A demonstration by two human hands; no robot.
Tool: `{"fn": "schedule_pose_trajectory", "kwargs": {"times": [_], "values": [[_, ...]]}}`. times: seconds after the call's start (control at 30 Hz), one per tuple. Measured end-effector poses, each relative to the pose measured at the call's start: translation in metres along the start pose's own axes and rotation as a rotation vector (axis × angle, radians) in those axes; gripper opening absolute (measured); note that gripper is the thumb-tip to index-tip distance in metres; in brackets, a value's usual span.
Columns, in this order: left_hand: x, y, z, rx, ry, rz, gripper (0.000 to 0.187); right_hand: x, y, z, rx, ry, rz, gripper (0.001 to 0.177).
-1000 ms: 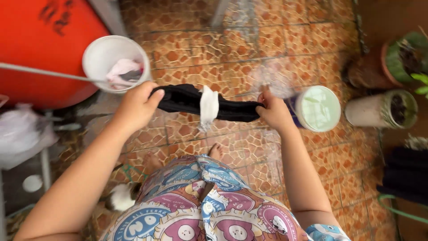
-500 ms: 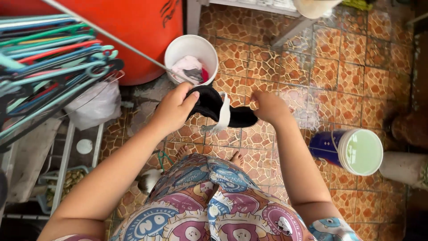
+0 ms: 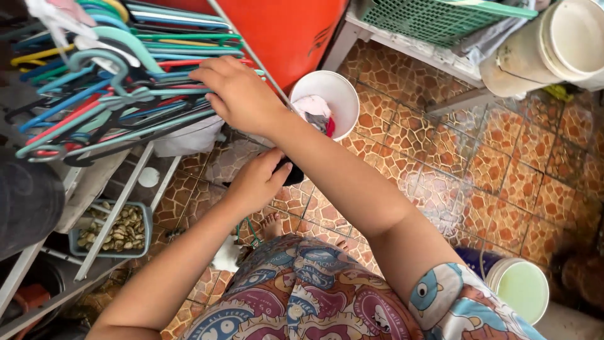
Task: The person takes wet clothes from a laundry basket, places them on hangers, and hangs them on a drying rack. The person handles a dark blue top, a yellow top, black shorts, a patterned top, and black shorts, placing each on a hanger and hanging them on the rack.
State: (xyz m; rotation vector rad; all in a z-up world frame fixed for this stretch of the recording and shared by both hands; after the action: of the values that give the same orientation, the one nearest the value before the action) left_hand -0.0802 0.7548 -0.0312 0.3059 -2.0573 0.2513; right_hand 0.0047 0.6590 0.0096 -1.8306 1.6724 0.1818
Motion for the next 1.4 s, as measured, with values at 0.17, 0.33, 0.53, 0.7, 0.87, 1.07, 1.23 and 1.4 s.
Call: {"fn": "schedule_pose_trajectory", "kwargs": {"times": [0.17,0.33,0.53,0.7,0.87,1.07,1.23,1.4], "values": [[0.0,0.008,-0.013,-0.029,0.017,-0.097,0.026,0.005,-0.017,0.029,-0.095,0.0,0.15,0.03],[-0.004,0.009,-0.014,0.004,0.018,-0.069,0.024,0.021,-0.033,0.043,-0.197,-0.158,0.365,0.034],[-0.008,0.012,-0.02,-0.003,0.004,-0.155,0.024,0.033,-0.045,0.037,-0.094,-0.006,0.399,0.023],[-0.012,0.014,-0.026,-0.048,0.013,-0.233,0.028,0.03,-0.056,0.033,-0.101,-0.092,0.117,0.007],[-0.015,0.013,-0.031,-0.035,0.004,-0.249,0.026,0.041,-0.067,0.03,-0.25,-0.252,0.346,0.008],[-0.017,0.012,-0.035,-0.025,0.006,-0.238,0.026,0.023,-0.073,0.019,-0.342,-0.231,0.302,0.018],[-0.025,0.008,-0.029,0.034,0.001,-0.145,0.026,0.01,-0.063,0.041,-0.285,-0.087,0.18,0.02],[-0.025,0.009,-0.03,0.062,0.111,-0.101,0.035,0.008,-0.054,0.056,-0.428,0.099,0.266,0.03]]}}
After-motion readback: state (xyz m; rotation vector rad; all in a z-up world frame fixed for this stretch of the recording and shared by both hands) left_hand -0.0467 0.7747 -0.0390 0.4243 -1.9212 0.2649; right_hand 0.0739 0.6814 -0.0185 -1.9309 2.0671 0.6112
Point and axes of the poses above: each hand's wrist, its own y-axis away from the middle knuckle, its own z-axis out of the palm, x = y × z, the point moved 5 cm from there along -y, towards the middle knuckle, and after that the axes turned 10 degrees about z, right-handed, at the moved point
